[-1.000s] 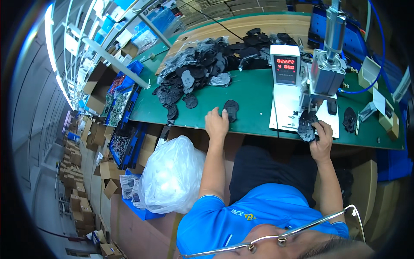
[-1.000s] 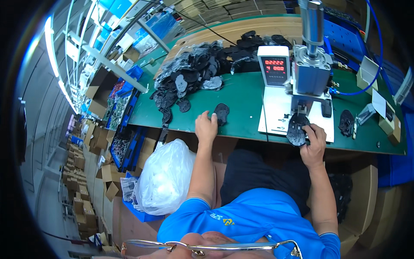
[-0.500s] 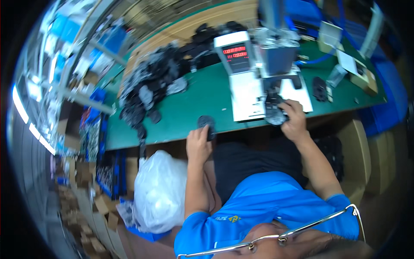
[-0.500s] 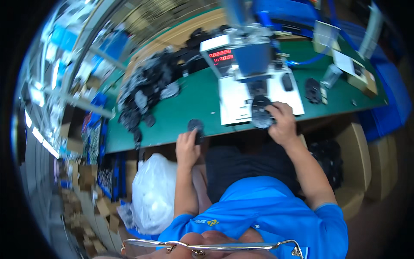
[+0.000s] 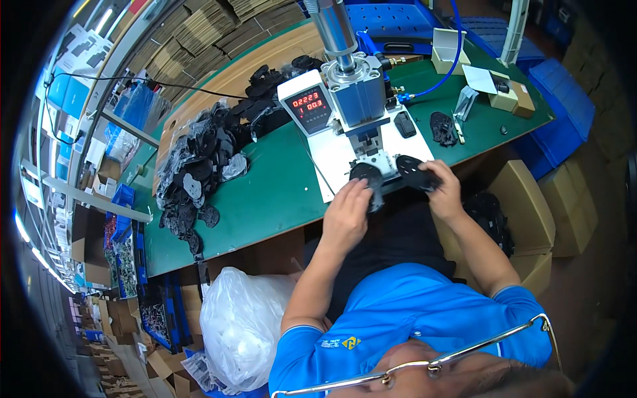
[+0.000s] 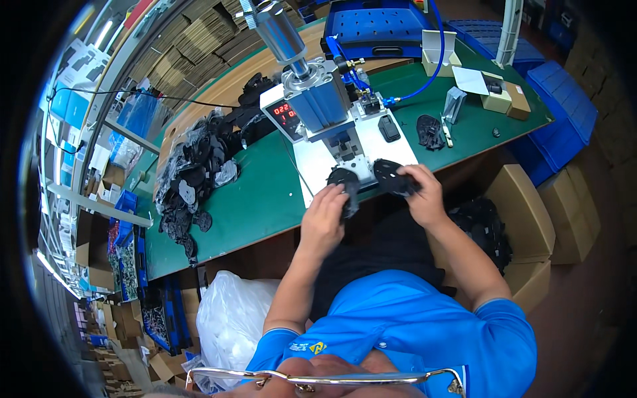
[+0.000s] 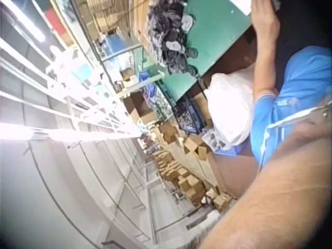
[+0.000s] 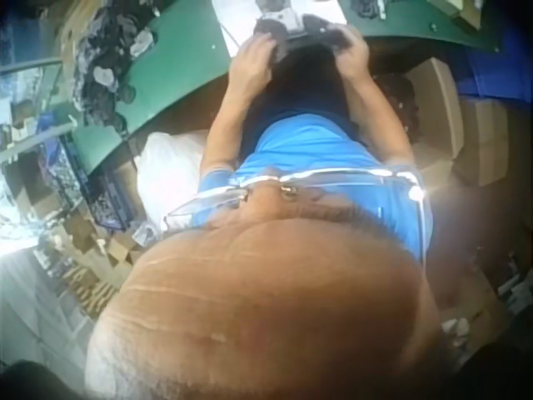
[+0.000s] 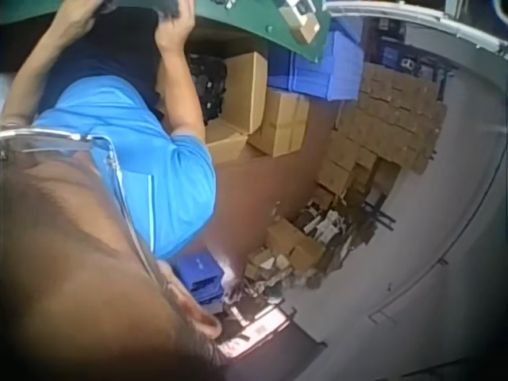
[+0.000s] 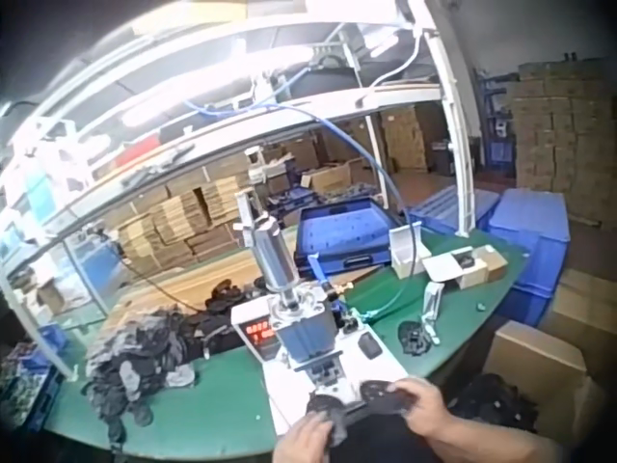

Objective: Operating a manual press machine to assemble plastic or electronic components at a workbench.

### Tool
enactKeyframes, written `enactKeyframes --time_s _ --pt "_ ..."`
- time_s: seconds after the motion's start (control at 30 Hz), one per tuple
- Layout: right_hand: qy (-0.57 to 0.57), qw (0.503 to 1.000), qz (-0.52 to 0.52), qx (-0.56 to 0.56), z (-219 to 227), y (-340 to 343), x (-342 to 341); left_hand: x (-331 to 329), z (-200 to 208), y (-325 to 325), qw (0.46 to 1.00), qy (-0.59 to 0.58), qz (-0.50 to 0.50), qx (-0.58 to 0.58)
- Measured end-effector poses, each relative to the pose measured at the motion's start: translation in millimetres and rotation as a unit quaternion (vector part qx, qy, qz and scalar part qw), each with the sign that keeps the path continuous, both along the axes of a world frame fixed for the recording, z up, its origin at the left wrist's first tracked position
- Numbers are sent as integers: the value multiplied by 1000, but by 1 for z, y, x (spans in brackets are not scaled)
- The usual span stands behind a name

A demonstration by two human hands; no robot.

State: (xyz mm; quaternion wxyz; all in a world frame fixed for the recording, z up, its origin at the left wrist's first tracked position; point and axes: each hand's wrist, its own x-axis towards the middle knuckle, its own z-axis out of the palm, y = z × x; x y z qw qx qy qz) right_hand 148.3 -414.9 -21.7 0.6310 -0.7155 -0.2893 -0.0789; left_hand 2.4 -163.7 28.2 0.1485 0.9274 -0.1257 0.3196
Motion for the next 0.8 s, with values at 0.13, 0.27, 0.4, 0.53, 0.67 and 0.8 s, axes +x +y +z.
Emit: enactKeyframes --time_s 0.13,0.27,0.4,0.53,0.67,0.8 --pt "20 995 -89 -45 -27 -79 -15 38 -12 -10 999 -22 2 50" --pt "103 954 -216 -183 -96 -175 -26 49 -15 -16 997 -3 31 66" --pt "188 892 -266 -314 -162 -256 -50 47 -13 -18 997 13 35 61" --pt "347 758 -208 -512 -178 -287 -64 47 -5 -15 998 31 25 52" --pt "176 841 -209 -467 -169 -243 -51 48 -5 -19 999 31 16 30" --pt "60 954 -108 -272 -56 -106 -19 45 -8 -17 999 36 25 19"
